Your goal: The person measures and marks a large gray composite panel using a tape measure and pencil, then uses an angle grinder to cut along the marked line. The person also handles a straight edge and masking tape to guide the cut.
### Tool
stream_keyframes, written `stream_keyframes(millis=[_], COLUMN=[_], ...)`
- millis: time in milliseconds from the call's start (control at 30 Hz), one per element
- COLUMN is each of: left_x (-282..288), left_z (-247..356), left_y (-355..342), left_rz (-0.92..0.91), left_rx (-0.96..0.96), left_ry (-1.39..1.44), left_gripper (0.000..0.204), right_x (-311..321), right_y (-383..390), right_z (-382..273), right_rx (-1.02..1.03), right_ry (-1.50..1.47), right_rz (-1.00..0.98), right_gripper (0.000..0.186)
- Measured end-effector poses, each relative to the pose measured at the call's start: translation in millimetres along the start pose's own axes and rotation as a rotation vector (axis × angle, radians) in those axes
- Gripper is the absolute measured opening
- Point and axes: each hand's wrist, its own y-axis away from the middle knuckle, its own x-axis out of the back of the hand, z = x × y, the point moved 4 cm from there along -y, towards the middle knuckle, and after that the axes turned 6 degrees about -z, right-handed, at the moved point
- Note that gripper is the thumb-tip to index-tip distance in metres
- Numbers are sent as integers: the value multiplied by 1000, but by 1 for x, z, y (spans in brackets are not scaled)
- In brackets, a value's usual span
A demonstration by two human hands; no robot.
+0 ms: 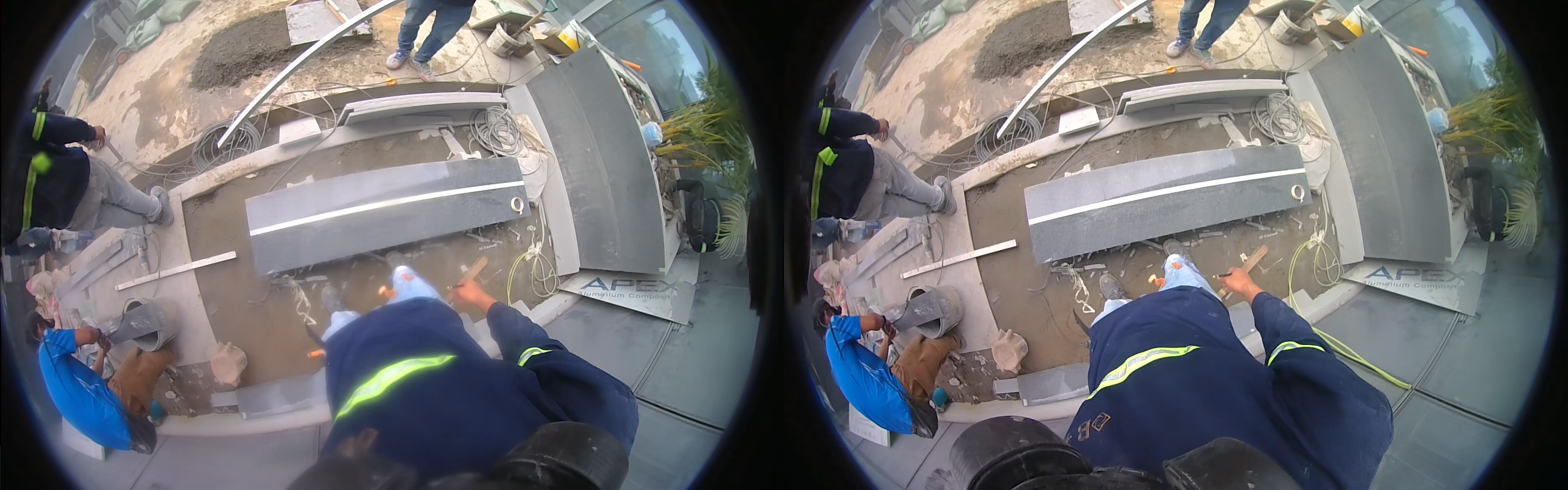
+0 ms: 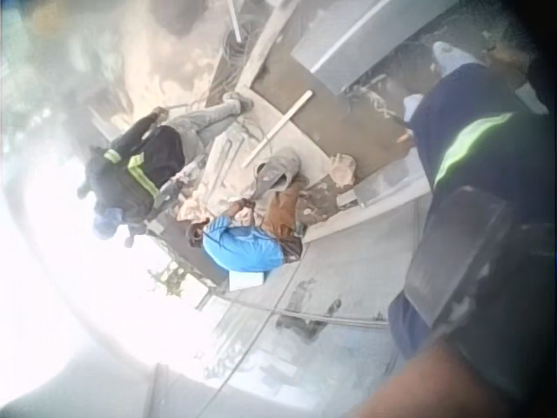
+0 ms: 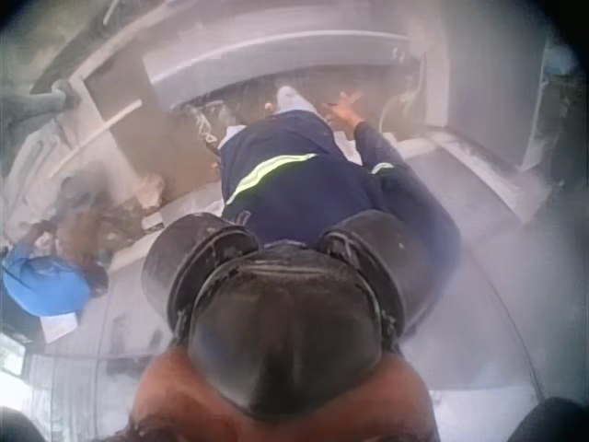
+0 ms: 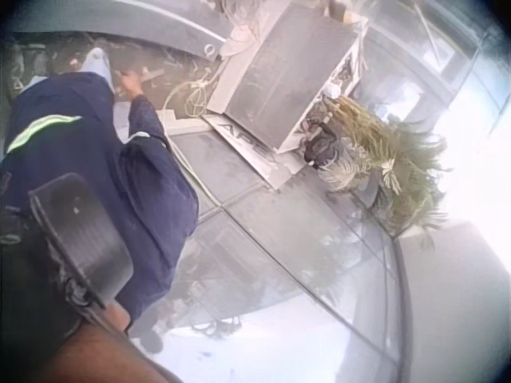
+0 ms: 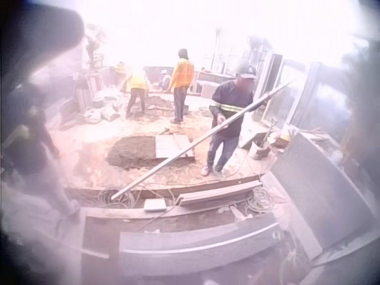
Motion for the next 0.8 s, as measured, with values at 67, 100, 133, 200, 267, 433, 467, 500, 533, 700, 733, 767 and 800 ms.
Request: stream_keyframes(millis=[67,100,133,200,267,433,467,500,533,700,733,767,800], left_x=[10,20,30,41,57,72,71,72,69,93,84,78,78], left_z=[-9,-18,-24,-34,-47,-81,-87,-94,-100,-124,-133,-136,-135], left_y=[-1,1,2,5,5,19,24,27,31,48,60,65,72], left_rz=[-65,-77,-94,-119,-121,-156,-158,-152,-152,-56,-59,-61,-23], left_rx=[-29,-21,-14,-1,18,63,71,85,99,153,171,193,216], left_ry=[-44,-49,-46,-53,-74,-92,-73,-61,-42,-25,-7,1,21], left_gripper=[18,18,18,18,17,17,17,16,16,16,15,15,15], right_x=[-29,-38,-62,-81,-114,-190,-202,-210,-214,-222,-214,-204,-188], right_y=[43,67,97,125,158,193,194,192,192,188,190,191,176], right_z=[41,49,66,84,86,124,140,145,154,131,129,127,124], right_rx=[-174,-363,-401,-428,-489,-376,-310,-239,-241,-386,-425,-457,-450], right_ry=[-180,-275,-306,-363,-403,-391,-334,-277,-267,-409,-421,-427,-415], right_rz=[34,28,9,7,18,100,148,191,183,28,1,-22,-54], right_gripper=[34,35,37,42,42,40,39,38,37,34,33,32,32])
